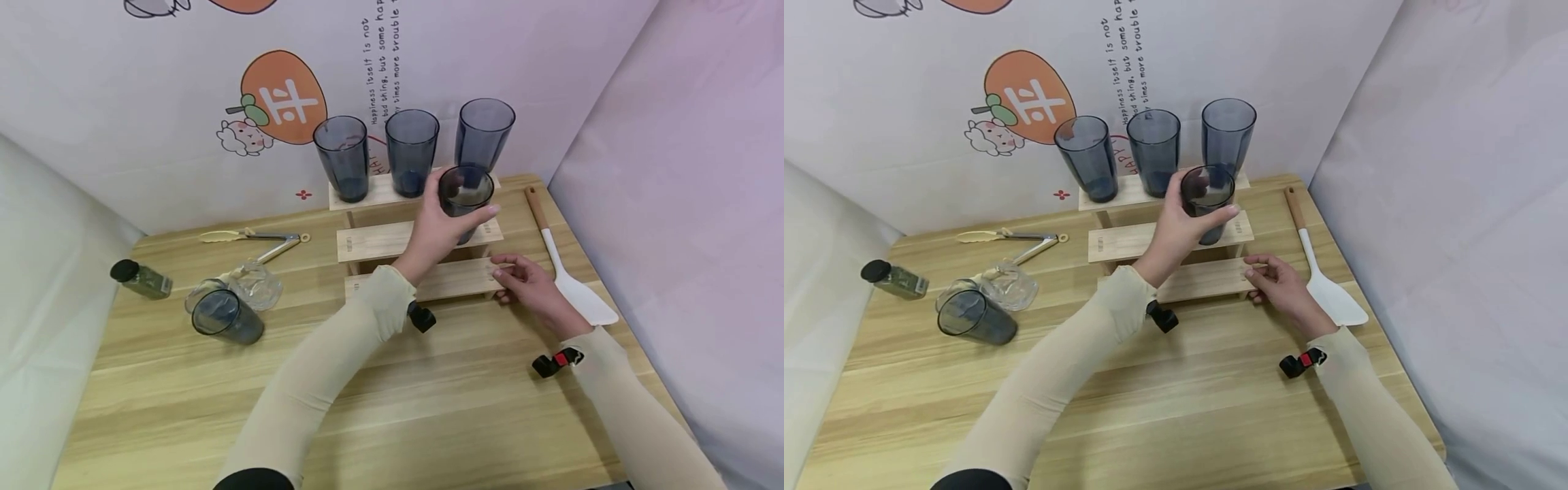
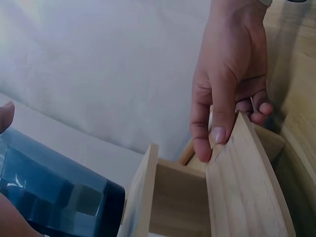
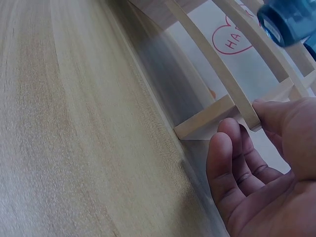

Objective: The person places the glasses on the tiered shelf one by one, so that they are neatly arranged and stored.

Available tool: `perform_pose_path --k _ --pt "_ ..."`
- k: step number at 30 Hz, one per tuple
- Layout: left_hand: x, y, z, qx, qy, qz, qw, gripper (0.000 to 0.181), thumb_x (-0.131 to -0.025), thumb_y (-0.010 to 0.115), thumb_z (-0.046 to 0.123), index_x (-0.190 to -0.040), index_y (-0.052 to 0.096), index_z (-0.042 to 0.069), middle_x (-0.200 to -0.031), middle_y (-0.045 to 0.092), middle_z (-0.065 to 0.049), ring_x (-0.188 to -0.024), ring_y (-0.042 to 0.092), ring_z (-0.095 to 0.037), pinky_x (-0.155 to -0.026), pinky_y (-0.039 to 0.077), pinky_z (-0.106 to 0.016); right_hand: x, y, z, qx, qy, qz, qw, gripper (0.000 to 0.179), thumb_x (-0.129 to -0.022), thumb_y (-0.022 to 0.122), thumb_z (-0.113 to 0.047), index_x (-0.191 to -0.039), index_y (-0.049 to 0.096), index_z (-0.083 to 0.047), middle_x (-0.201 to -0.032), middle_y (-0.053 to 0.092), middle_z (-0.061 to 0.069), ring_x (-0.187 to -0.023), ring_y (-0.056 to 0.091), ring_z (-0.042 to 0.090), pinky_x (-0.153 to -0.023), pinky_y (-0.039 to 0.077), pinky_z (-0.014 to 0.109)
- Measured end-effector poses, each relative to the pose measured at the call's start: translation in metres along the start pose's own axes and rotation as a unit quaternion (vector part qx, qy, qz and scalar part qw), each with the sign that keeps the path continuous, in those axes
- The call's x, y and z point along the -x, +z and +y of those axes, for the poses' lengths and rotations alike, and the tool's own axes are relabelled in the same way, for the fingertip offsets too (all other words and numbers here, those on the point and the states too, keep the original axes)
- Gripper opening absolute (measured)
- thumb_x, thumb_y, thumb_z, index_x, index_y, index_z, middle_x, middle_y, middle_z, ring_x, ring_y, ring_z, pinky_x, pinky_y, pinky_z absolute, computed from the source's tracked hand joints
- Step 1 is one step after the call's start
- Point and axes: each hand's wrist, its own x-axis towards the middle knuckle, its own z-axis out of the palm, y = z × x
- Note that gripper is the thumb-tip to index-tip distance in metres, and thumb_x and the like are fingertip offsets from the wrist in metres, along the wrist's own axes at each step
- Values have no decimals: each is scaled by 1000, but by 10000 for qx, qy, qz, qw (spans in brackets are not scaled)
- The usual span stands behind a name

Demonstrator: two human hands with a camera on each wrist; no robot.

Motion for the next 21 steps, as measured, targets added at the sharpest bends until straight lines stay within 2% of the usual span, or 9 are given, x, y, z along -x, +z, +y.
perform_pose_path --k 4,10,15,21 --pt "-4 16 -4 -365 -73 244 9990 86 -81 88 38 -148 36 24 -138 43 9 -125 45 -4 -104 39 -25 0 -1 0 -9 -50 -43 10000 46 -103 62 -30 -141 51 -6 -117 61 17 -82 69 24 -72 59 37" --pt "-5 35 -6 -1077 -264 530 9924 93 -78 86 51 -151 34 25 -140 35 5 -123 42 -8 -101 40 -28 1 -2 -1 20 -62 -103 9999 46 -103 62 -30 -141 51 -7 -116 61 18 -81 68 24 -73 59 37" --pt "-5 44 -7 -1155 -271 492 9917 95 -78 85 53 -151 32 25 -140 33 4 -122 43 -9 -100 41 -28 0 -3 -2 -41 -85 -138 9999 44 -104 61 -28 -141 51 -6 -115 61 19 -81 68 26 -71 59 35" --pt "-7 46 -9 -1226 -255 417 9913 95 -79 85 52 -151 29 26 -141 31 6 -124 40 -6 -101 39 -25 -1 -4 -1 -92 -110 -180 9997 44 -104 61 -26 -141 50 -5 -115 61 22 -81 68 27 -70 58 34"
